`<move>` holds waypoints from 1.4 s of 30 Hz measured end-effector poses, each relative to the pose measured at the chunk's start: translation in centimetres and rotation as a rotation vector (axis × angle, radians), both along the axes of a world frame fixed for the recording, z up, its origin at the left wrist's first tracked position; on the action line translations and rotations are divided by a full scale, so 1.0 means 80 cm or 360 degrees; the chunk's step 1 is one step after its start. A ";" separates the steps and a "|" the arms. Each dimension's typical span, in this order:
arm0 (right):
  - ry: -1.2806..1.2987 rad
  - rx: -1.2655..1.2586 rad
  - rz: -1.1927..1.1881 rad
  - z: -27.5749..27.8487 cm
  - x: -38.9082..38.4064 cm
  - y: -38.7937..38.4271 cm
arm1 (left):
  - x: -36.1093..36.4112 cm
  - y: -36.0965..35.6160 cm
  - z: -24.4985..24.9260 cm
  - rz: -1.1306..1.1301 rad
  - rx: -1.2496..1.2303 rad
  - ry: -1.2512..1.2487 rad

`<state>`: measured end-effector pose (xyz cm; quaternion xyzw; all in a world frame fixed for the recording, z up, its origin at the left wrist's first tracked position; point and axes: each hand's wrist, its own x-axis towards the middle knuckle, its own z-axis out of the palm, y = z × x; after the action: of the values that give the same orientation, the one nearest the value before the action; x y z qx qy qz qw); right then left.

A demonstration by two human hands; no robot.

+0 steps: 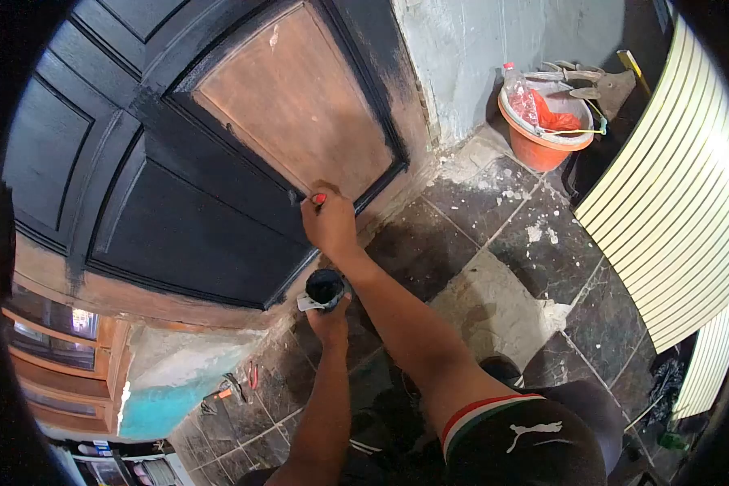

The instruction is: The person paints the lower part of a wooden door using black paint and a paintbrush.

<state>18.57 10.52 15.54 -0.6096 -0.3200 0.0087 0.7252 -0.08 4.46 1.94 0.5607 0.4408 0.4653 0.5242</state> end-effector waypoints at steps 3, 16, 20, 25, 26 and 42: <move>0.0310 -0.0024 0.0170 0.056 0.008 -0.032 | 0.007 0.002 0.012 0.0001 0.0004 0.0074; 0.0370 -0.0077 0.0281 0.064 0.024 -0.031 | 0.007 -0.005 0.007 0.0062 0.0003 0.0088; 0.0285 -0.0131 0.0200 0.038 0.038 -0.014 | 0.008 0.005 0.000 0.0062 0.0023 0.0162; 0.0294 -0.0057 0.0240 0.066 0.039 -0.033 | 0.006 -0.003 0.010 0.0055 -0.0021 0.0302; 0.0305 -0.0006 0.0228 0.056 0.036 -0.030 | 0.006 -0.003 0.005 0.0052 -0.0051 0.0217; 0.0895 0.0156 0.0448 -0.067 0.032 0.007 | 0.001 -0.001 0.004 0.0110 -0.0031 0.0385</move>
<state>21.10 11.09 10.14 -0.4974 -0.1883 0.2617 0.8054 0.01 4.39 2.24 0.5921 0.5245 0.4078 0.4561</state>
